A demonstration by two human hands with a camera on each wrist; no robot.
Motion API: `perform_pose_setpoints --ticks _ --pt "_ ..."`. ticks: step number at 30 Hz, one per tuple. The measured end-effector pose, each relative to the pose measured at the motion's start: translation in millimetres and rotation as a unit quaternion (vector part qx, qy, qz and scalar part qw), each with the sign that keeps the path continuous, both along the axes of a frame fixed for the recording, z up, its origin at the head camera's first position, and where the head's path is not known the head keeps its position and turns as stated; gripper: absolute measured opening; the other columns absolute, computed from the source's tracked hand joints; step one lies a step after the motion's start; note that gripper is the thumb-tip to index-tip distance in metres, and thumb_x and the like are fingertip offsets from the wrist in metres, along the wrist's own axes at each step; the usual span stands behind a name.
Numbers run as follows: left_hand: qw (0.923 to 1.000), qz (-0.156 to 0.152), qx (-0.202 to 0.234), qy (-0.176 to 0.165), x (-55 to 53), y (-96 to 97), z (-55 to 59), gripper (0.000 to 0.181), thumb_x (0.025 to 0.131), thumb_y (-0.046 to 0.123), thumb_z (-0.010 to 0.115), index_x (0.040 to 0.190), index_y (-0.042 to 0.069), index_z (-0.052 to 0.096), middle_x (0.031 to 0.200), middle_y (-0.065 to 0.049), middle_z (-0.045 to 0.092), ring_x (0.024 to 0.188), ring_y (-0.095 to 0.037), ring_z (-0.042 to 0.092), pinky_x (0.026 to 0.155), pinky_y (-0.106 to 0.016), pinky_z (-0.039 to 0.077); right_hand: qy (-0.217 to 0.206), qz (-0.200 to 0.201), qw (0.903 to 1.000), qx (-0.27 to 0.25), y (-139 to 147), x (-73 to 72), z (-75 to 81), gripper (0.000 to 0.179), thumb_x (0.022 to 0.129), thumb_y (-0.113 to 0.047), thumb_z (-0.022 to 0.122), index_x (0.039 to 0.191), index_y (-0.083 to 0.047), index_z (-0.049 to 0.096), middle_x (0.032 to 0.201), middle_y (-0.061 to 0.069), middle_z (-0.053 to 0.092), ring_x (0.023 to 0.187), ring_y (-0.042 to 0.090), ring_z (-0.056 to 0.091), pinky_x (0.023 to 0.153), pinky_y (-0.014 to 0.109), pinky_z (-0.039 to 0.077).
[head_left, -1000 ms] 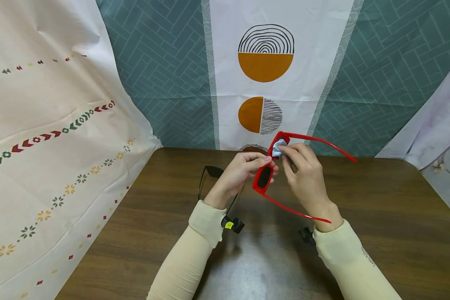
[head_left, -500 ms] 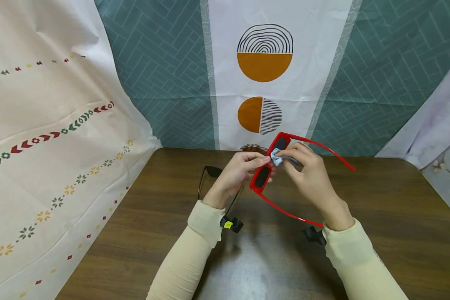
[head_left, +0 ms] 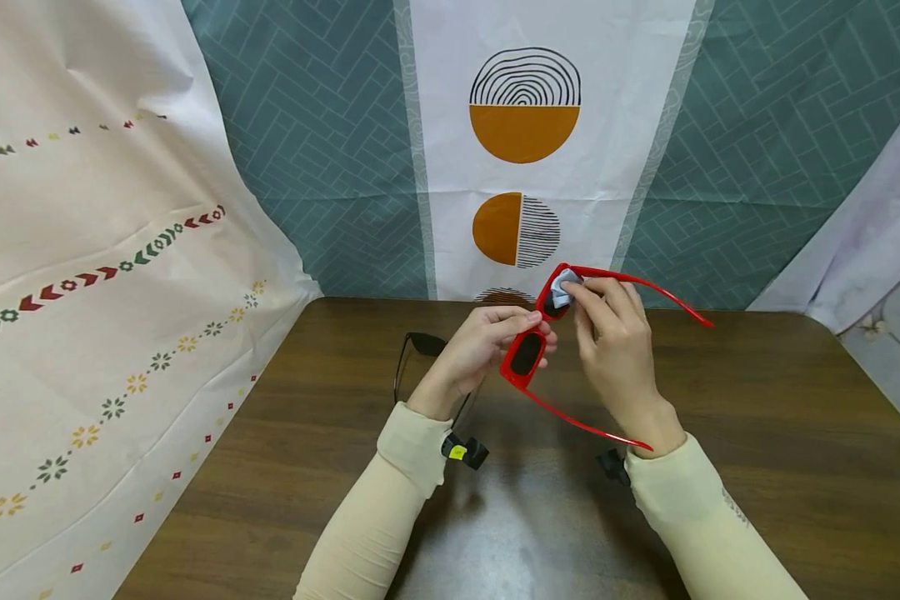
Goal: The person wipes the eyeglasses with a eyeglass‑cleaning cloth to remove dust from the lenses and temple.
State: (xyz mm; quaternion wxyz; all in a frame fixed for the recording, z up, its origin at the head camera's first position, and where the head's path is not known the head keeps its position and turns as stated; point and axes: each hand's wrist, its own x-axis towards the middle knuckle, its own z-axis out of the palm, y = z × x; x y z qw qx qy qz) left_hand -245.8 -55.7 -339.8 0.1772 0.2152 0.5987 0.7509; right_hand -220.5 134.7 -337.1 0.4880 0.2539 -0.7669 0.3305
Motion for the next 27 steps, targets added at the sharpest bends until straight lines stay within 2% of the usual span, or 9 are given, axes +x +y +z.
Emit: perform_pose_setpoints --ticks 3,7,9,13,16,18,21,24,27 --pt "1.0 0.002 -0.006 0.006 -0.3 0.1 0.1 0.028 0.106 0.018 0.059 0.109 -0.007 0.071 0.097 -0.01 0.076 0.097 -0.035 0.076 0.092 -0.06 0.055 0.004 -0.009 0.9999 -0.005 -4.3 -0.4 -4.1 0.026 0.092 0.016 0.065 0.114 0.006 0.075 0.103 0.023 0.065 0.093 0.043 0.058 0.087 0.05 0.047" --pt "0.9999 0.005 -0.003 0.014 -0.9 -0.8 0.7 0.027 0.106 0.017 0.058 0.109 -0.007 0.071 0.097 -0.01 0.075 0.105 -0.048 0.071 0.092 -0.06 0.056 -0.008 0.02 0.9997 -0.015 -6.1 -0.7 -5.9 0.025 0.09 0.016 0.068 0.11 0.006 0.077 0.101 0.021 0.065 0.094 0.041 0.06 0.09 0.046 0.048" --pt "0.9999 0.006 -0.001 0.015 -1.1 -1.7 0.9 0.027 0.106 0.016 0.059 0.112 -0.007 0.071 0.098 -0.01 0.076 0.102 -0.046 0.072 0.091 -0.06 0.056 -0.02 0.046 0.9987 -0.01 -4.2 -0.3 -4.7 0.023 0.089 0.017 0.068 0.107 0.006 0.078 0.099 0.021 0.066 0.095 0.039 0.06 0.088 0.041 0.048" --pt "0.9998 0.015 -0.003 0.014 -1.7 -3.5 1.4 0.028 0.106 0.016 0.059 0.116 -0.007 0.071 0.097 -0.011 0.077 0.089 -0.032 0.077 0.089 -0.057 0.058 -0.063 0.103 0.9927 0.008 3.4 1.5 0.5 0.025 0.088 0.02 0.068 0.104 0.005 0.079 0.095 0.018 0.065 0.091 0.03 0.058 0.082 0.031 0.043" --pt "0.9998 0.019 0.001 0.008 -2.1 -3.9 2.2 0.028 0.106 0.017 0.059 0.115 -0.007 0.071 0.098 -0.012 0.076 0.087 -0.033 0.077 0.086 -0.052 0.061 -0.089 0.122 0.9884 -0.011 8.9 3.0 5.3 0.028 0.086 0.022 0.066 0.102 0.003 0.08 0.092 0.014 0.066 0.088 0.022 0.055 0.075 0.024 0.04" --pt "0.9998 0.02 0.01 0.0 -2.4 -3.6 2.6 0.028 0.106 0.018 0.059 0.112 -0.006 0.071 0.098 -0.013 0.076 0.087 -0.033 0.077 0.085 -0.05 0.061 -0.082 0.115 0.9893 -0.034 10.5 3.3 7.9 0.027 0.087 0.022 0.066 0.101 0.004 0.08 0.092 0.014 0.066 0.089 0.023 0.055 0.075 0.021 0.039" --pt "0.9995 0.016 0.022 -0.015 -2.1 -2.8 2.6 0.027 0.106 0.019 0.058 0.107 -0.004 0.071 0.098 -0.012 0.076 0.086 -0.029 0.077 0.085 -0.048 0.061 -0.039 0.071 0.9957 -0.045 6.8 2.6 7.6 0.026 0.088 0.021 0.065 0.103 0.005 0.08 0.094 0.017 0.065 0.087 0.031 0.055 0.075 0.024 0.04" --pt "0.9994 0.009 0.026 -0.021 -1.3 -1.0 1.8 0.026 0.106 0.018 0.057 0.105 -0.003 0.072 0.096 -0.012 0.076 0.085 -0.027 0.077 0.086 -0.051 0.06 0.001 0.027 0.9995 -0.014 0.2 0.4 2.1 0.025 0.088 0.019 0.067 0.107 0.006 0.078 0.099 0.02 0.064 0.089 0.038 0.055 0.08 0.036 0.046" --pt "0.9996 0.001 0.023 -0.015 -0.6 0.9 0.7 0.025 0.107 0.017 0.057 0.104 -0.003 0.072 0.095 -0.012 0.075 0.086 -0.027 0.077 0.088 -0.056 0.058 0.018 0.002 0.9997 0.019 -3.3 -1.3 -4.2 0.028 0.088 0.018 0.067 0.112 0.005 0.077 0.103 0.022 0.063 0.093 0.041 0.057 0.083 0.048 0.048"
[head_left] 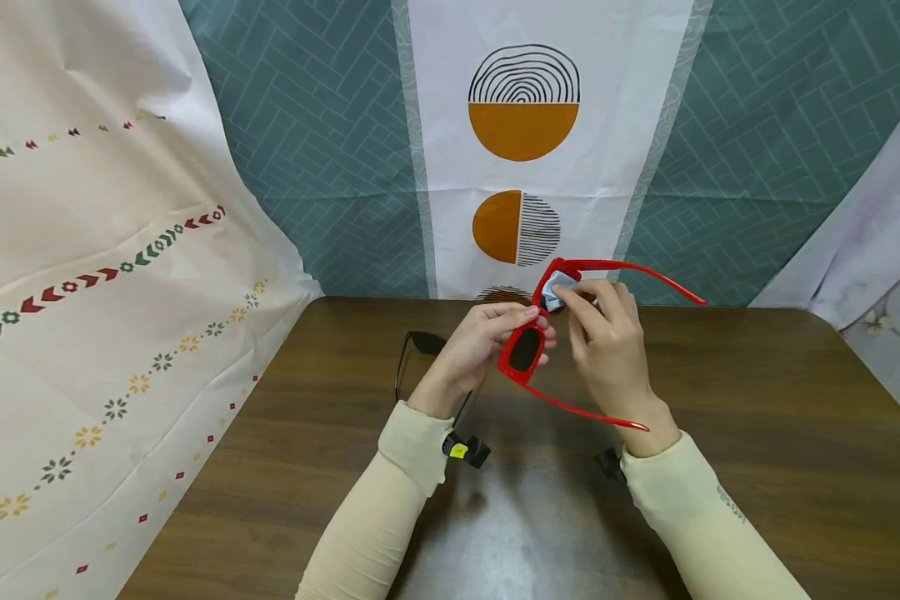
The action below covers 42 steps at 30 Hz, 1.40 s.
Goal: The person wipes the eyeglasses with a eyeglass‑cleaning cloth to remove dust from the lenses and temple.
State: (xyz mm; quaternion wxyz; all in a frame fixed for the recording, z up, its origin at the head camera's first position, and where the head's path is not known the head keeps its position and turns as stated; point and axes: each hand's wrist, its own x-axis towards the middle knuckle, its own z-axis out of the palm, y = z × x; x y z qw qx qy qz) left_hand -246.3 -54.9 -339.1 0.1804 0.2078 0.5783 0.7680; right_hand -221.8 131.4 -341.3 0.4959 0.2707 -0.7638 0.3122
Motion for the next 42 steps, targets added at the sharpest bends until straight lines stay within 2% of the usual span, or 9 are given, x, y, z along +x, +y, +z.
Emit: perform_pose_setpoints --ticks 8,12,21,25,30,32,34,39,42 --pt "0.9993 0.004 -0.023 0.028 0.5 -1.0 -0.7 0.025 0.106 0.015 0.059 0.107 -0.006 0.071 0.095 -0.009 0.075 0.089 -0.024 0.077 0.092 -0.061 0.055 -0.009 -0.045 0.9989 0.007 0.5 -1.6 -4.7 0.031 0.09 0.017 0.066 0.118 0.006 0.074 0.104 0.025 0.061 0.094 0.046 0.056 0.085 0.054 0.046" --pt "0.9991 0.015 -0.02 0.034 0.4 -3.7 -0.7 0.025 0.106 0.015 0.06 0.108 -0.007 0.071 0.095 -0.011 0.075 0.088 -0.029 0.076 0.093 -0.064 0.053 -0.031 -0.043 0.9986 0.005 1.4 -3.2 -4.8 0.026 0.092 0.014 0.065 0.115 0.008 0.075 0.101 0.026 0.061 0.092 0.045 0.055 0.084 0.053 0.047" --pt "0.998 0.035 -0.031 0.042 0.4 -7.8 0.7 0.028 0.106 0.019 0.061 0.113 -0.007 0.071 0.1 -0.013 0.075 0.088 -0.028 0.076 0.089 -0.05 0.06 -0.114 0.032 0.9922 -0.041 1.9 -0.6 0.3 0.022 0.089 0.016 0.067 0.104 0.006 0.08 0.093 0.018 0.066 0.088 0.032 0.059 0.072 0.022 0.045" --pt "0.9979 0.035 -0.031 0.045 -0.4 -8.4 1.3 0.028 0.106 0.016 0.061 0.113 -0.008 0.07 0.098 -0.012 0.075 0.087 -0.027 0.076 0.088 -0.051 0.06 -0.182 0.08 0.9777 -0.067 3.5 4.4 5.8 0.023 0.09 0.016 0.066 0.102 0.003 0.081 0.092 0.014 0.067 0.083 0.022 0.059 0.068 0.014 0.044" --pt "0.9982 0.03 -0.021 0.047 -0.5 -8.2 2.5 0.025 0.106 0.014 0.06 0.111 -0.009 0.07 0.097 -0.012 0.074 0.086 -0.026 0.076 0.089 -0.054 0.058 -0.296 0.13 0.9412 -0.097 13.3 9.3 17.6 0.022 0.095 0.009 0.063 0.106 0.0 0.081 0.095 0.009 0.069 0.083 0.016 0.06 0.068 0.017 0.049" --pt "0.9984 0.03 -0.017 0.046 -0.2 -7.7 2.9 0.025 0.106 0.015 0.06 0.11 -0.007 0.071 0.098 -0.013 0.074 0.087 -0.027 0.075 0.089 -0.054 0.059 -0.313 0.132 0.9348 -0.105 18.2 11.0 22.0 0.02 0.097 0.004 0.064 0.106 -0.001 0.081 0.097 0.007 0.069 0.084 0.014 0.06 0.069 0.016 0.05" --pt "0.9985 0.032 -0.011 0.043 -0.4 -7.2 2.8 0.025 0.106 0.016 0.061 0.108 -0.006 0.072 0.098 -0.014 0.074 0.088 -0.03 0.075 0.089 -0.053 0.059 -0.292 0.123 0.9412 -0.116 21.0 11.5 23.8 0.02 0.097 0.004 0.064 0.106 -0.001 0.081 0.1 0.006 0.069 0.085 0.014 0.06 0.068 0.016 0.049" --pt "0.9987 0.037 -0.012 0.032 -1.2 -5.4 1.6 0.026 0.105 0.02 0.062 0.105 -0.003 0.073 0.098 -0.015 0.075 0.088 -0.03 0.075 0.087 -0.05 0.061 -0.129 0.066 0.9856 -0.087 16.8 5.6 17.3 0.024 0.092 0.014 0.062 0.104 0.003 0.08 0.096 0.015 0.067 0.087 0.026 0.057 0.072 0.025 0.042" --pt "0.9986 0.031 -0.022 0.038 -0.5 -4.4 1.0 0.027 0.105 0.021 0.061 0.107 -0.004 0.072 0.099 -0.014 0.075 0.087 -0.029 0.076 0.087 -0.051 0.061 -0.073 0.036 0.9958 -0.042 13.2 0.2 10.6 0.026 0.09 0.018 0.063 0.106 0.005 0.079 0.094 0.02 0.065 0.091 0.036 0.056 0.074 0.035 0.041"
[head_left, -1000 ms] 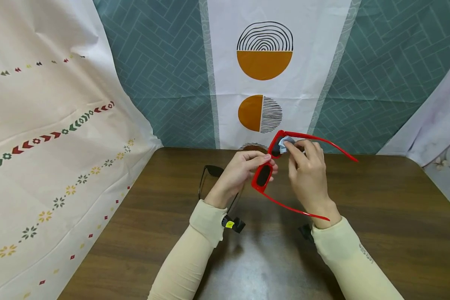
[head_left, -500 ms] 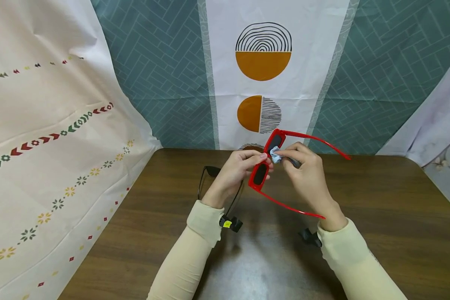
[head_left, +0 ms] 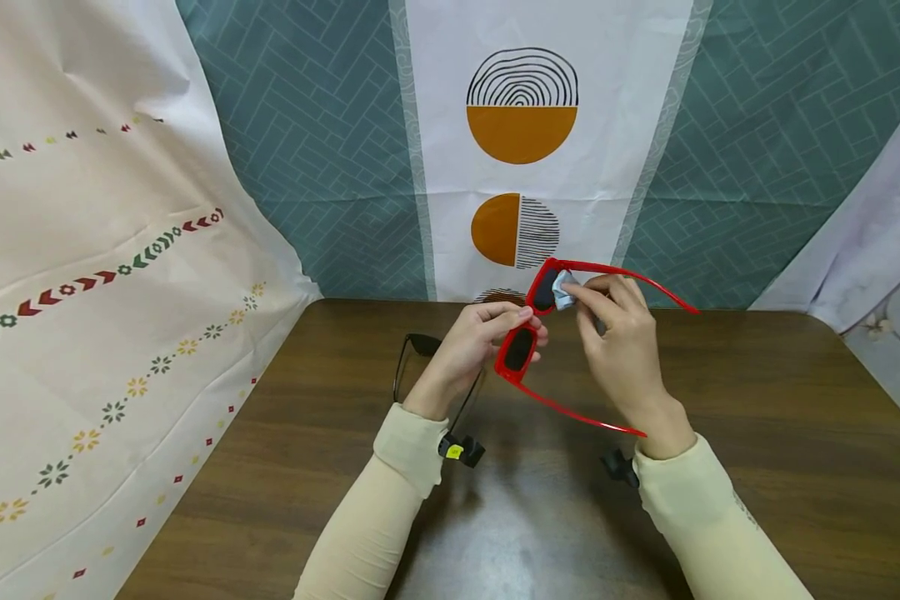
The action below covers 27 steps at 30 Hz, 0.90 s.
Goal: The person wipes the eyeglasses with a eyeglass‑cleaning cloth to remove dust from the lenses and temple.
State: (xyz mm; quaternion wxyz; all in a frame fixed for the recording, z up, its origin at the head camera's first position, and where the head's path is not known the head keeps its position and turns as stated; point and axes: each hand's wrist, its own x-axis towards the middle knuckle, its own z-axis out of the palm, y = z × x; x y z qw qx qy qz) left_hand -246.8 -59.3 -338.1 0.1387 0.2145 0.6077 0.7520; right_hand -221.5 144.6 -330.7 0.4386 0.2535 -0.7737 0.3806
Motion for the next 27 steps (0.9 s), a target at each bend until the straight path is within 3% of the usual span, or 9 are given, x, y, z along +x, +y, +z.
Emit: perform_pose_setpoints --ticks 6,12,18,21,24,27 --pt "0.9998 0.002 -0.016 0.015 1.2 -0.4 -2.3 0.029 0.106 0.018 0.06 0.113 -0.009 0.07 0.099 -0.012 0.076 0.09 -0.028 0.077 0.088 -0.049 0.061 -0.025 -0.022 0.9985 0.042 -0.5 -1.6 -8.1 0.025 0.09 0.018 0.065 0.107 0.006 0.078 0.095 0.021 0.065 0.092 0.037 0.057 0.072 0.039 0.048" --pt "0.9996 0.005 -0.023 0.017 2.2 1.4 -6.3 0.029 0.106 0.016 0.06 0.115 -0.009 0.07 0.1 -0.011 0.076 0.089 -0.028 0.076 0.089 -0.05 0.06 -0.102 0.013 0.9945 0.019 -0.6 6.2 -8.7 0.024 0.089 0.016 0.065 0.103 0.004 0.08 0.092 0.015 0.067 0.084 0.026 0.058 0.069 0.025 0.045" --pt "0.9997 0.015 -0.018 0.012 1.9 -0.7 -7.0 0.027 0.106 0.017 0.061 0.113 -0.007 0.071 0.1 -0.012 0.075 0.09 -0.029 0.075 0.088 -0.051 0.06 -0.214 0.078 0.9733 -0.026 3.3 9.7 -3.6 0.022 0.094 0.01 0.064 0.106 0.001 0.081 0.093 0.008 0.069 0.084 0.015 0.06 0.069 0.016 0.049" --pt "0.9997 0.022 0.0 0.011 1.8 -1.9 -5.5 0.026 0.106 0.018 0.061 0.109 -0.005 0.071 0.1 -0.012 0.075 0.089 -0.028 0.075 0.087 -0.049 0.061 -0.246 0.105 0.9618 -0.058 7.2 11.7 3.0 0.021 0.096 0.006 0.065 0.107 -0.001 0.081 0.096 0.009 0.069 0.087 0.015 0.061 0.072 0.017 0.053" --pt "0.9987 0.04 0.028 0.011 1.0 -2.3 -4.2 0.025 0.106 0.018 0.061 0.109 -0.005 0.071 0.101 -0.011 0.074 0.093 -0.026 0.075 0.089 -0.048 0.061 -0.225 0.118 0.9642 -0.074 6.6 13.6 7.6 0.02 0.096 0.007 0.065 0.105 -0.001 0.081 0.095 0.009 0.069 0.085 0.013 0.061 0.073 0.015 0.052" --pt "0.9968 0.063 0.049 0.003 -0.6 -2.9 -3.4 0.027 0.106 0.019 0.061 0.115 -0.006 0.071 0.102 -0.009 0.073 0.095 -0.023 0.075 0.092 -0.048 0.059 -0.157 0.127 0.9773 -0.063 0.8 14.3 6.8 0.023 0.091 0.013 0.066 0.101 0.0 0.082 0.09 0.006 0.069 0.081 0.011 0.059 0.071 0.014 0.05"
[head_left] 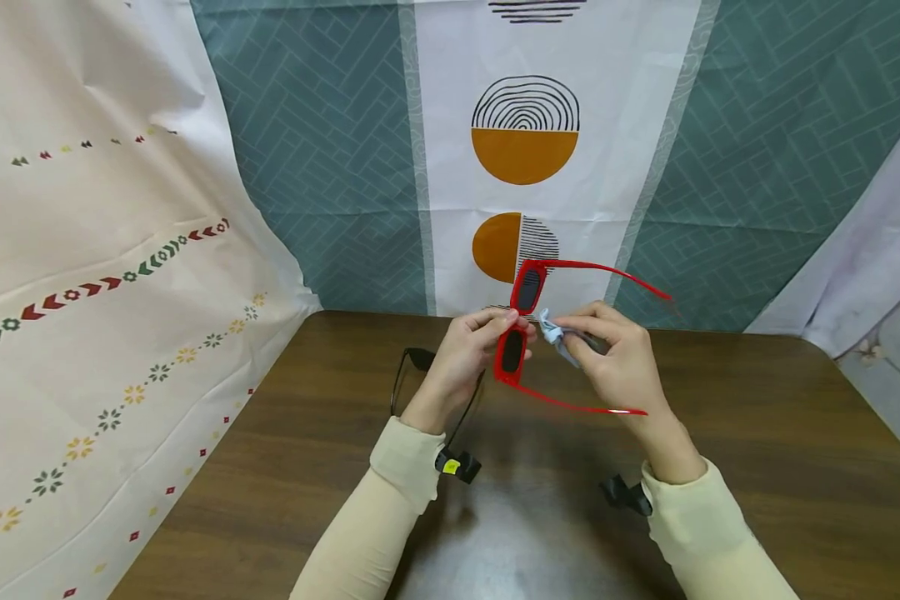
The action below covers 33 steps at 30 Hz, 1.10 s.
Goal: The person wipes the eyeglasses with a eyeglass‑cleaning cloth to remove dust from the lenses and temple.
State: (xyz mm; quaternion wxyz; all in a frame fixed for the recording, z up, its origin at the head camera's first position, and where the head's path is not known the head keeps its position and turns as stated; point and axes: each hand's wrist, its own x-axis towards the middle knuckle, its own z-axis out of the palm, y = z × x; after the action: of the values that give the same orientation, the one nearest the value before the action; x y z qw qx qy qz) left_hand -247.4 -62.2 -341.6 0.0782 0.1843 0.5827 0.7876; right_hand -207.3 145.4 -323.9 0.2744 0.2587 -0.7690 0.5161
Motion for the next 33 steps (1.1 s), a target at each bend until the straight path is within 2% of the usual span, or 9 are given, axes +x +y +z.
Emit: perform_pose_setpoints --ticks 3,6,11,14,18,22,24,30,33 --pt "0.9997 0.02 0.009 -0.014 0.0 -1.6 -1.7 0.025 0.107 0.019 0.06 0.113 -0.001 0.074 0.101 -0.005 0.075 0.092 -0.021 0.074 0.092 -0.043 0.06 0.076 0.018 0.9968 0.013 -8.8 0.1 -6.4 0.027 0.087 0.018 0.066 0.1 0.001 0.081 0.09 0.006 0.068 0.08 0.012 0.058 0.069 0.015 0.047" --pt "0.9994 0.028 0.009 -0.017 0.7 -3.2 -2.6 0.023 0.107 0.02 0.059 0.11 0.004 0.076 0.101 -0.003 0.076 0.088 -0.02 0.072 0.086 -0.037 0.059 0.139 0.035 0.9889 0.039 -18.2 -1.1 -13.4 0.028 0.085 0.019 0.066 0.102 0.002 0.08 0.092 0.007 0.067 0.082 0.017 0.057 0.068 0.018 0.045" --pt "0.9998 0.02 0.001 0.0 1.7 -4.1 -3.6 0.028 0.107 0.023 0.059 0.112 0.001 0.076 0.104 -0.006 0.076 0.091 -0.021 0.07 0.08 -0.033 0.059 0.196 0.031 0.9769 0.079 -28.1 -4.2 -22.8 0.031 0.08 0.022 0.069 0.103 0.005 0.079 0.094 0.011 0.064 0.089 0.027 0.059 0.075 0.018 0.047" --pt "0.9999 0.015 0.002 0.003 1.8 -3.2 -3.7 0.028 0.107 0.023 0.059 0.112 0.001 0.075 0.104 -0.006 0.074 0.091 -0.021 0.068 0.08 -0.032 0.058 0.207 0.018 0.9737 0.094 -30.2 -5.6 -26.4 0.032 0.079 0.022 0.072 0.105 0.005 0.078 0.095 0.013 0.063 0.092 0.029 0.059 0.079 0.02 0.048" --pt "0.9999 0.012 0.006 0.001 1.1 -0.9 -3.7 0.025 0.107 0.021 0.059 0.11 0.004 0.077 0.105 -0.005 0.072 0.093 -0.021 0.066 0.081 -0.031 0.058 0.225 -0.009 0.9669 0.12 -32.3 -6.4 -28.4 0.034 0.078 0.021 0.075 0.107 0.004 0.077 0.097 0.015 0.064 0.093 0.031 0.06 0.077 0.03 0.054" --pt "0.9999 0.01 0.011 0.0 -0.6 2.0 -2.8 0.027 0.107 0.019 0.059 0.115 -0.002 0.073 0.108 -0.005 0.071 0.094 -0.02 0.065 0.081 -0.029 0.057 0.236 -0.019 0.9624 0.133 -31.4 -7.4 -26.4 0.036 0.076 0.023 0.076 0.108 0.004 0.078 0.098 0.016 0.065 0.093 0.033 0.06 0.074 0.036 0.054" --pt "0.9999 0.008 0.012 0.001 -1.5 3.3 -2.4 0.027 0.107 0.018 0.059 0.115 -0.003 0.073 0.108 -0.004 0.071 0.095 -0.02 0.065 0.081 -0.028 0.057 0.233 -0.01 0.9632 0.134 -29.2 -8.1 -24.5 0.038 0.075 0.024 0.077 0.108 0.004 0.078 0.098 0.016 0.065 0.092 0.033 0.059 0.073 0.033 0.051" --pt "0.9998 0.014 0.014 -0.001 -3.1 4.7 -3.2 0.02 0.107 0.015 0.059 0.104 0.01 0.078 0.104 -0.003 0.074 0.092 -0.022 0.065 0.078 -0.028 0.057 0.219 0.04 0.9634 0.149 -20.7 -10.7 -20.6 0.039 0.073 0.025 0.077 0.106 0.004 0.079 0.098 0.016 0.064 0.094 0.032 0.058 0.078 0.026 0.046" --pt "0.9996 0.022 0.019 -0.001 -3.8 4.5 -4.7 0.021 0.107 0.014 0.059 0.108 0.003 0.077 0.103 -0.003 0.074 0.097 -0.027 0.064 0.076 -0.028 0.057 0.213 0.067 0.9612 0.163 -18.9 -11.6 -20.5 0.039 0.072 0.025 0.077 0.104 0.003 0.08 0.099 0.014 0.065 0.095 0.031 0.059 0.08 0.029 0.048"
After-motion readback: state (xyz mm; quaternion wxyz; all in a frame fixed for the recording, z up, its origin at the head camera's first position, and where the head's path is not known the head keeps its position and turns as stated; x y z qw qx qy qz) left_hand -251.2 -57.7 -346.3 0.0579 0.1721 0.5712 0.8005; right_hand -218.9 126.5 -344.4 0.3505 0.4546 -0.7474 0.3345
